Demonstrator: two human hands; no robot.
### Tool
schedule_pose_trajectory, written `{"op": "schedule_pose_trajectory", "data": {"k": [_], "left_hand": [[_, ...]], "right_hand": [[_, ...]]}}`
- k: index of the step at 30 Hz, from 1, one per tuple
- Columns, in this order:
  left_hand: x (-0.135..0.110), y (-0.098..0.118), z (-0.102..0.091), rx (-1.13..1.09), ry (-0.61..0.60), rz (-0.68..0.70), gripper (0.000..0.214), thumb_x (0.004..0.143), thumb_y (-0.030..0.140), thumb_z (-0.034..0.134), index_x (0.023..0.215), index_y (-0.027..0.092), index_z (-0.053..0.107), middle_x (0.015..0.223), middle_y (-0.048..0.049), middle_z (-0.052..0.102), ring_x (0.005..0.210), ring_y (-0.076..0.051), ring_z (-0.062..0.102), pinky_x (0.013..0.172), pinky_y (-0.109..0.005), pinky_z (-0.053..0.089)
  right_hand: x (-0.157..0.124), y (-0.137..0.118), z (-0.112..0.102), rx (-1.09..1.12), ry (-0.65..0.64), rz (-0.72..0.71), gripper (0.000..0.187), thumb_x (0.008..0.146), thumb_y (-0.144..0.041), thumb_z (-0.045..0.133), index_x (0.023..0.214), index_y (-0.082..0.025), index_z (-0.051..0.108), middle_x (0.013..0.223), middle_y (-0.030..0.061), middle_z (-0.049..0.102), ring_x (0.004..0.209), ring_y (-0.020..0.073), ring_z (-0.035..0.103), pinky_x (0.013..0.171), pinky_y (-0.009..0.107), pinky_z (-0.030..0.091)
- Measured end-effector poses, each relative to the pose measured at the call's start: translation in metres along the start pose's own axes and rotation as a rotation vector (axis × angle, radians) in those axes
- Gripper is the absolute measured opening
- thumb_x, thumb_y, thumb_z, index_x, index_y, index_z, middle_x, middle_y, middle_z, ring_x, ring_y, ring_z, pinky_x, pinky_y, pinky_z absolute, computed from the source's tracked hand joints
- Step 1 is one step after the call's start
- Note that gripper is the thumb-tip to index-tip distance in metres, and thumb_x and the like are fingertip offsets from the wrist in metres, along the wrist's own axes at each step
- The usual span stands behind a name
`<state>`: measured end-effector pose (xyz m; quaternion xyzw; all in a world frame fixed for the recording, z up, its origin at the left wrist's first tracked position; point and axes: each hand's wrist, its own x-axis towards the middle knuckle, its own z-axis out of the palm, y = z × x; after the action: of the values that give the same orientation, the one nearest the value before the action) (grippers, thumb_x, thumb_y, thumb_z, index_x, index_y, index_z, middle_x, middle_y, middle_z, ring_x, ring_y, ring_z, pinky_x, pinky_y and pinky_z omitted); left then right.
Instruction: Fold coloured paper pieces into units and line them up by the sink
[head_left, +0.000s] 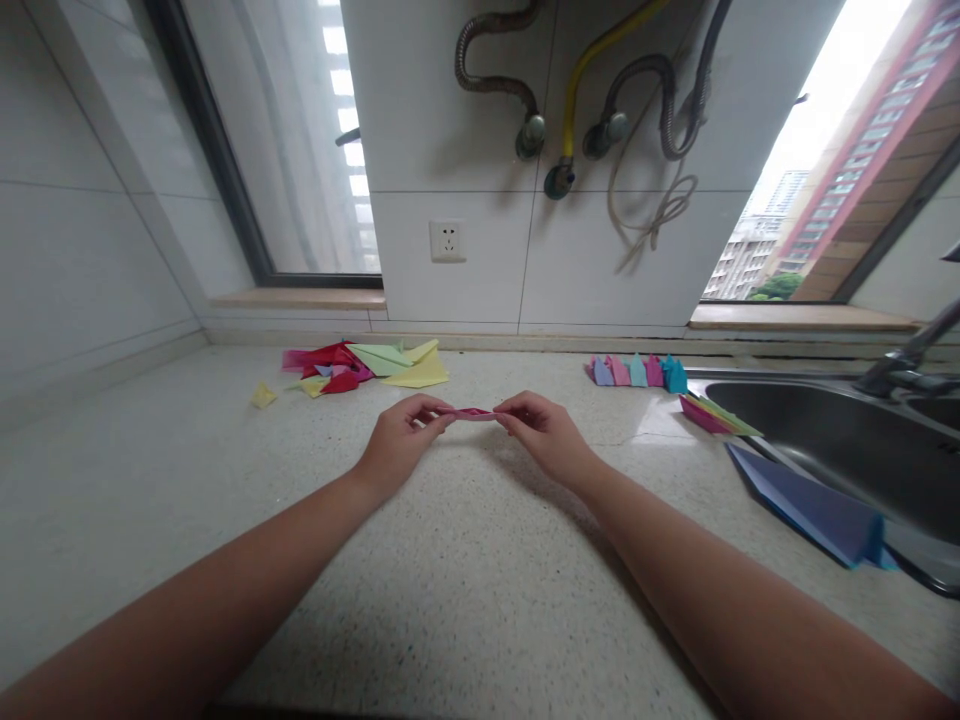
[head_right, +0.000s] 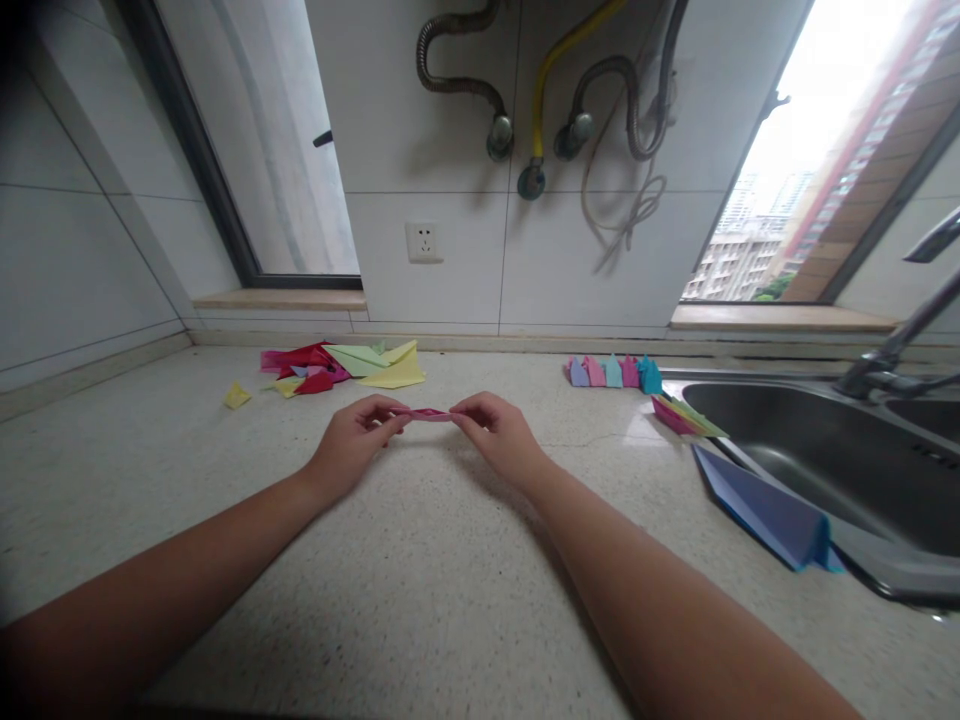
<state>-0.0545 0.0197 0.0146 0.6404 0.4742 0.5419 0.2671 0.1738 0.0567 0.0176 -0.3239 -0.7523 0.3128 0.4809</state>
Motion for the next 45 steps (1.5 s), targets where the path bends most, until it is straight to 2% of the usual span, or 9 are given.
{"op": "schedule_pose_trajectory", "data": {"k": [5, 8, 12, 18, 25, 31, 35, 41, 45], "left_hand": [[-0.002, 0.002, 0.010, -0.249, -0.126, -0.124, 0.030, 0.077, 0.036, 0.076, 0.099, 0.017, 0.070, 0.089, -0.0064, 0.071, 0.076, -0.017, 0.062, 0.055, -0.025, 0.047], [-0.005, 0.004, 0.014, -0.296, -0.161, -0.175, 0.028, 0.078, 0.038, 0.074, 0.095, 0.016, 0.071, 0.088, -0.0075, 0.070, 0.077, -0.018, 0.062, 0.055, -0.025, 0.047], [-0.006, 0.006, 0.014, -0.251, -0.140, -0.196, 0.026, 0.079, 0.039, 0.073, 0.088, 0.015, 0.072, 0.081, -0.0069, 0.069, 0.073, -0.016, 0.060, 0.054, -0.024, 0.044], [-0.009, 0.005, 0.014, -0.113, -0.217, -0.204, 0.023, 0.076, 0.037, 0.075, 0.086, 0.016, 0.075, 0.073, -0.0035, 0.068, 0.058, -0.011, 0.052, 0.053, -0.024, 0.041], [-0.009, 0.004, 0.015, -0.120, -0.234, -0.221, 0.024, 0.071, 0.036, 0.079, 0.080, 0.014, 0.075, 0.068, -0.0030, 0.067, 0.056, -0.011, 0.051, 0.055, -0.025, 0.040], [-0.011, 0.006, 0.015, -0.163, -0.303, -0.209, 0.022, 0.075, 0.037, 0.074, 0.084, 0.017, 0.076, 0.071, -0.0024, 0.067, 0.056, -0.011, 0.050, 0.055, -0.026, 0.039], [-0.012, 0.008, 0.015, -0.177, -0.322, -0.198, 0.019, 0.074, 0.033, 0.074, 0.084, 0.017, 0.076, 0.068, -0.0016, 0.065, 0.056, -0.012, 0.050, 0.055, -0.026, 0.038], [-0.015, 0.011, 0.014, -0.205, -0.354, -0.203, 0.012, 0.073, 0.026, 0.074, 0.079, 0.016, 0.075, 0.064, 0.0004, 0.061, 0.057, -0.011, 0.050, 0.056, -0.025, 0.038], [-0.012, 0.010, 0.013, -0.175, -0.341, -0.185, 0.015, 0.074, 0.030, 0.074, 0.081, 0.016, 0.073, 0.070, -0.0007, 0.064, 0.059, -0.011, 0.051, 0.056, -0.025, 0.041]], "right_hand": [[-0.003, -0.001, 0.006, 0.100, -0.062, 0.073, 0.022, 0.086, -0.037, 0.066, 0.093, -0.018, 0.071, 0.077, 0.0028, 0.066, 0.069, 0.0141, 0.058, 0.066, 0.029, 0.045], [-0.005, -0.004, 0.011, 0.141, -0.085, 0.102, 0.023, 0.085, -0.038, 0.067, 0.092, -0.017, 0.070, 0.074, 0.0022, 0.065, 0.067, 0.0136, 0.057, 0.065, 0.029, 0.045], [-0.007, -0.010, 0.016, 0.123, -0.097, 0.121, 0.023, 0.083, -0.039, 0.068, 0.088, -0.016, 0.070, 0.075, 0.0031, 0.066, 0.067, 0.0138, 0.057, 0.065, 0.029, 0.045], [-0.010, -0.017, 0.021, 0.149, -0.152, 0.150, 0.023, 0.081, -0.039, 0.069, 0.088, -0.017, 0.070, 0.086, 0.0068, 0.071, 0.079, 0.0170, 0.063, 0.074, 0.031, 0.048], [-0.010, -0.015, 0.021, 0.097, -0.196, 0.192, 0.023, 0.086, -0.037, 0.060, 0.079, -0.016, 0.066, 0.075, 0.0031, 0.065, 0.070, 0.0139, 0.055, 0.068, 0.028, 0.042], [-0.010, -0.017, 0.020, 0.288, -0.288, 0.271, 0.031, 0.081, -0.046, 0.065, 0.074, -0.017, 0.061, 0.066, -0.0011, 0.054, 0.062, 0.0118, 0.045, 0.061, 0.026, 0.034], [-0.011, -0.015, 0.018, 0.425, -0.363, 0.332, 0.036, 0.078, -0.052, 0.069, 0.076, -0.017, 0.061, 0.066, -0.0015, 0.052, 0.062, 0.0118, 0.044, 0.060, 0.026, 0.034], [-0.013, -0.013, 0.016, 0.554, -0.463, 0.377, 0.036, 0.073, -0.050, 0.075, 0.078, -0.017, 0.062, 0.065, -0.0022, 0.052, 0.060, 0.0110, 0.043, 0.058, 0.024, 0.032], [-0.011, -0.015, 0.017, 0.501, -0.383, 0.379, 0.034, 0.077, -0.049, 0.072, 0.077, -0.016, 0.061, 0.064, -0.0021, 0.054, 0.058, 0.0102, 0.044, 0.056, 0.024, 0.031]]}}
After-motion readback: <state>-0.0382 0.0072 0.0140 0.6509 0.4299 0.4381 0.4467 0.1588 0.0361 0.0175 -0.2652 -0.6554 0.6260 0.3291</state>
